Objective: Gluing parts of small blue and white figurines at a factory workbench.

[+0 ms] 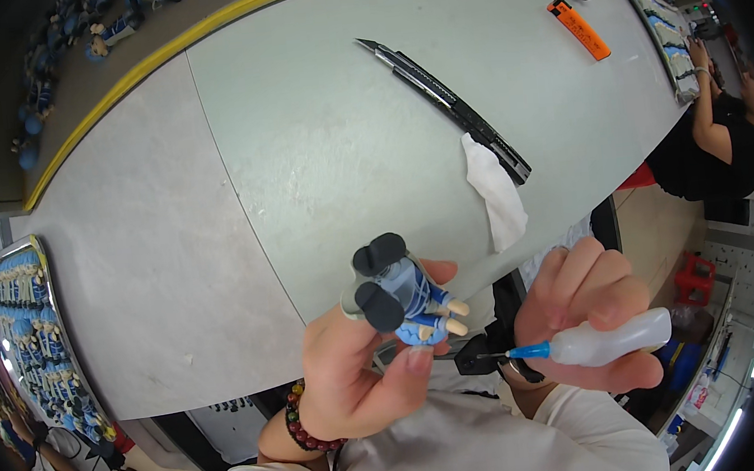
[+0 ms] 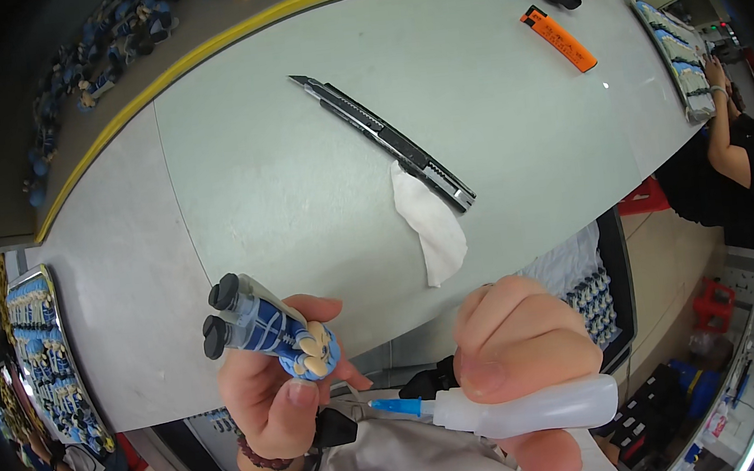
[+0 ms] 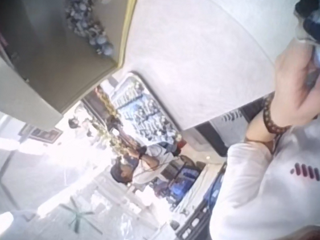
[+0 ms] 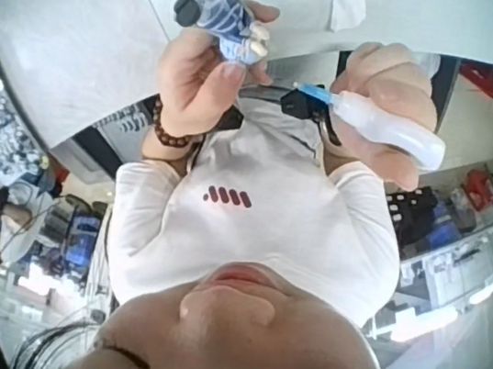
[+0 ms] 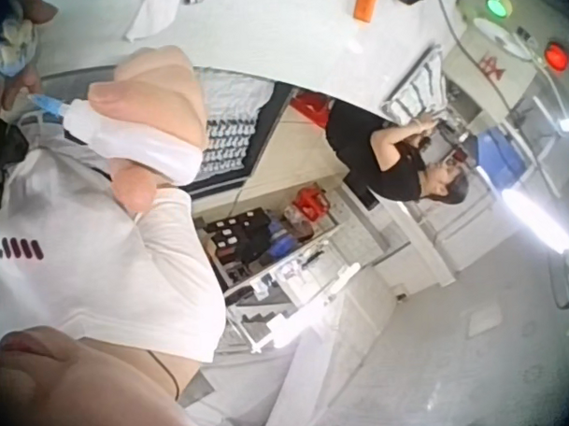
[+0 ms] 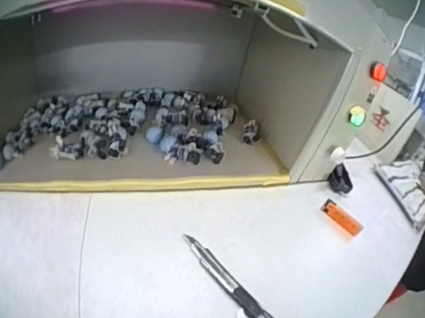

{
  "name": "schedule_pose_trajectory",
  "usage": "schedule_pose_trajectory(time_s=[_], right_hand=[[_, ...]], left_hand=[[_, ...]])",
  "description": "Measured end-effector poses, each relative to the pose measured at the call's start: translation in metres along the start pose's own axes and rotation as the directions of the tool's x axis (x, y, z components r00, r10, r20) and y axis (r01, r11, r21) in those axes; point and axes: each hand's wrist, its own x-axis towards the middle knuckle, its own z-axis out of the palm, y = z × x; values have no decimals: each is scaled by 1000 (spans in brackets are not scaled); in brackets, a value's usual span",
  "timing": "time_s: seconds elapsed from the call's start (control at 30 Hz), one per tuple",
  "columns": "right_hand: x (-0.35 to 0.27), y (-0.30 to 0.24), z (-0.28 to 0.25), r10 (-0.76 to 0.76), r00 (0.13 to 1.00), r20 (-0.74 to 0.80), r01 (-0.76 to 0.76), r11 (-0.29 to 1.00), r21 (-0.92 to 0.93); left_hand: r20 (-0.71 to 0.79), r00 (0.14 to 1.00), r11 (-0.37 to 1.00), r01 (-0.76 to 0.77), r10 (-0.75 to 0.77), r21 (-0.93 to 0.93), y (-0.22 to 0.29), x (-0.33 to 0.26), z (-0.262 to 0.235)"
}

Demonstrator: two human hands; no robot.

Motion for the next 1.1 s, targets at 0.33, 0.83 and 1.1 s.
schedule_pose_trajectory(time_s=[0.33, 0.83, 1.1], right_hand=[[44, 5, -62, -62, 932, -356, -201, 730, -653], [14, 13, -9, 204, 965, 164, 87, 340, -936], [27, -3, 16, 164, 858, 486, 214, 747, -630]], left_hand=[[-36, 939, 879, 305, -341, -367, 11, 6, -3], [-68, 931, 879, 312, -358, -359, 12, 6, -2], [162, 968, 916, 237, -193, -324, 12, 6, -9]])
